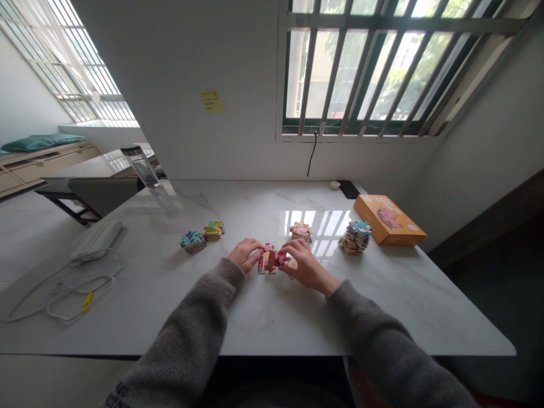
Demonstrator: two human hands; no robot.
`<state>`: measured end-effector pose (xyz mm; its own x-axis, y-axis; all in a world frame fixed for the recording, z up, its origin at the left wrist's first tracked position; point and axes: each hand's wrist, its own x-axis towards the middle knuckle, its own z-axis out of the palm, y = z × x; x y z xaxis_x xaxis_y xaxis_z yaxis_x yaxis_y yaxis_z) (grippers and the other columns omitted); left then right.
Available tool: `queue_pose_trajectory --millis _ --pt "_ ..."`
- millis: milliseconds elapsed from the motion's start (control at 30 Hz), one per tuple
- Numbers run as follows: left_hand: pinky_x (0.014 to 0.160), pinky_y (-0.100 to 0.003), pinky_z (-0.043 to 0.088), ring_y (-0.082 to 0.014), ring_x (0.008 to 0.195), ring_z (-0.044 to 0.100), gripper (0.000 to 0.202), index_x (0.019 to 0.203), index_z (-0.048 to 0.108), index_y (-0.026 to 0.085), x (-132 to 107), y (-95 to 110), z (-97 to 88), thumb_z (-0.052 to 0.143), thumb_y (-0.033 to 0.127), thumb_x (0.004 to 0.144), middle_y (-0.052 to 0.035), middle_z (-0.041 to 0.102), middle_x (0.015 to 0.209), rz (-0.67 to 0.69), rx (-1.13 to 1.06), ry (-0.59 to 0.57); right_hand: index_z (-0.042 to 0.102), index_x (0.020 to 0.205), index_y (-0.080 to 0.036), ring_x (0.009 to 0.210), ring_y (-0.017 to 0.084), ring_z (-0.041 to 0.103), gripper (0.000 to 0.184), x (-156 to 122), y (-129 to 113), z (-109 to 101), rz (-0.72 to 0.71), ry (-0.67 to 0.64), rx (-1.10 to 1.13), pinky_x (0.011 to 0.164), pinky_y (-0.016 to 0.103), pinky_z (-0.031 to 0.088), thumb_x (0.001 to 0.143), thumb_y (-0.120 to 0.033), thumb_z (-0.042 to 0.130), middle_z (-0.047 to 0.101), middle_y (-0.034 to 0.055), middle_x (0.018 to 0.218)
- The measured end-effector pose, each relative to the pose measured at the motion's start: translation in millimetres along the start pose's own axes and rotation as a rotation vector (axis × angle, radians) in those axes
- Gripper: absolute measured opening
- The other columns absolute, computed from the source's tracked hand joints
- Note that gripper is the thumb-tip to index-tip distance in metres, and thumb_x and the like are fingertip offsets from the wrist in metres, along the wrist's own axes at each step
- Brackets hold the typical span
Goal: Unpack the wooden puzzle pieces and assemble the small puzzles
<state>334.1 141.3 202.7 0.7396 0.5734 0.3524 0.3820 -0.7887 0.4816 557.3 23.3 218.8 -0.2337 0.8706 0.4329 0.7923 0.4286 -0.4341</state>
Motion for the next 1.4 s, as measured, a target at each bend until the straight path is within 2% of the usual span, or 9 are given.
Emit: queue_pose_trajectory --millis 200,433,533,667,833,967,1067,1200,1400 --pt "0.094 -0.037 0.049 -0.0229 0.099 0.060 0.020 0.092 0.069 0.021 -3 -2 3.2 0.050 0.026 0.091 -0.0065 0.067 0.099 0.024 0.002 -0.092 0.066 0.100 -0.026 0.107 0.022 0.050 0.021 -9 -24 18 -0.086 -0.236 0.058 0.096 0.037 0.041 0.083 -0.029 0.078 0.064 0.0027 0.112" --pt "0.095 -0.038 0.050 -0.0232 0.100 0.059 0.020 0.092 0.070 0.020 -4 -1 3.3 0.051 0.028 0.092 -0.0078 0.066 0.103 0.038 0.018 -0.113 0.067 0.097 -0.026 0.108 0.022 0.050 0.017 -10 -30 12 -0.095 -0.288 0.017 0.097 0.039 0.039 0.083 -0.028 0.077 0.063 0.0027 0.116" --pt "0.095 -0.038 0.049 -0.0234 0.101 0.059 0.018 0.090 0.070 0.020 -4 -1 3.3 0.053 0.028 0.090 -0.0075 0.065 0.103 0.038 0.018 -0.112 0.068 0.097 -0.026 0.108 0.023 0.051 0.012 -8 -22 1 -0.095 -0.240 0.012 0.098 0.041 0.040 0.087 -0.030 0.073 0.063 0.0044 0.116" --pt "0.094 -0.038 0.048 -0.0241 0.101 0.058 0.016 0.089 0.071 0.020 -5 -2 4.3 0.057 0.028 0.088 -0.0078 0.064 0.103 0.043 0.025 -0.124 0.067 0.105 -0.021 0.101 0.023 0.056 0.013 -7 10 -21 0.020 -0.141 0.018 0.092 0.040 0.045 0.093 -0.026 0.064 0.063 0.0086 0.104" --pt "0.094 -0.039 0.047 -0.0241 0.101 0.058 0.016 0.089 0.074 0.022 -5 -5 3.9 0.059 0.023 0.086 -0.0068 0.064 0.104 0.069 0.025 -0.141 0.069 0.108 -0.021 0.091 0.023 0.059 0.025 -13 40 -38 0.169 -0.332 -0.063 0.085 0.038 0.048 0.084 -0.027 0.072 0.064 0.0075 0.097" --pt "0.097 -0.041 0.046 -0.0248 0.103 0.057 0.017 0.093 0.074 0.024 -6 -8 1.8 0.064 0.022 0.081 -0.0060 0.063 0.108 0.083 0.019 -0.174 0.066 0.118 -0.024 0.103 0.027 0.056 0.043 -16 39 -37 0.199 -0.399 -0.115 0.095 0.043 0.044 0.077 -0.031 0.079 0.061 0.0085 0.109" --pt "0.101 -0.043 0.045 -0.0265 0.107 0.056 0.024 0.098 0.073 0.024 -8 -11 0.6 0.071 0.024 0.074 -0.0066 0.061 0.114 0.082 0.013 -0.210 0.065 0.113 -0.024 0.109 0.029 0.053 0.041 -17 35 -35 0.228 -0.411 -0.148 0.098 0.046 0.041 0.076 -0.032 0.080 0.059 0.0091 0.114" --pt "0.105 -0.043 0.044 -0.0273 0.113 0.054 0.034 0.106 0.071 0.024 -11 -16 0.8 0.071 0.021 0.071 -0.0075 0.058 0.119 0.095 -0.001 -0.228 0.062 0.109 -0.020 0.106 0.028 0.052 0.042 -16 33 -32 0.291 -0.416 -0.154 0.094 0.043 0.042 0.074 -0.035 0.081 0.058 0.0093 0.112" --pt "0.106 -0.043 0.045 -0.0266 0.114 0.055 0.034 0.112 0.070 0.024 -10 -23 9.1 0.067 0.024 0.079 -0.0084 0.057 0.122 0.086 0.040 -0.184 0.060 0.106 -0.020 0.100 0.027 0.054 0.041 -17 36 -32 0.297 -0.407 -0.167 0.089 0.039 0.043 0.075 -0.039 0.080 0.059 0.0089 0.107"
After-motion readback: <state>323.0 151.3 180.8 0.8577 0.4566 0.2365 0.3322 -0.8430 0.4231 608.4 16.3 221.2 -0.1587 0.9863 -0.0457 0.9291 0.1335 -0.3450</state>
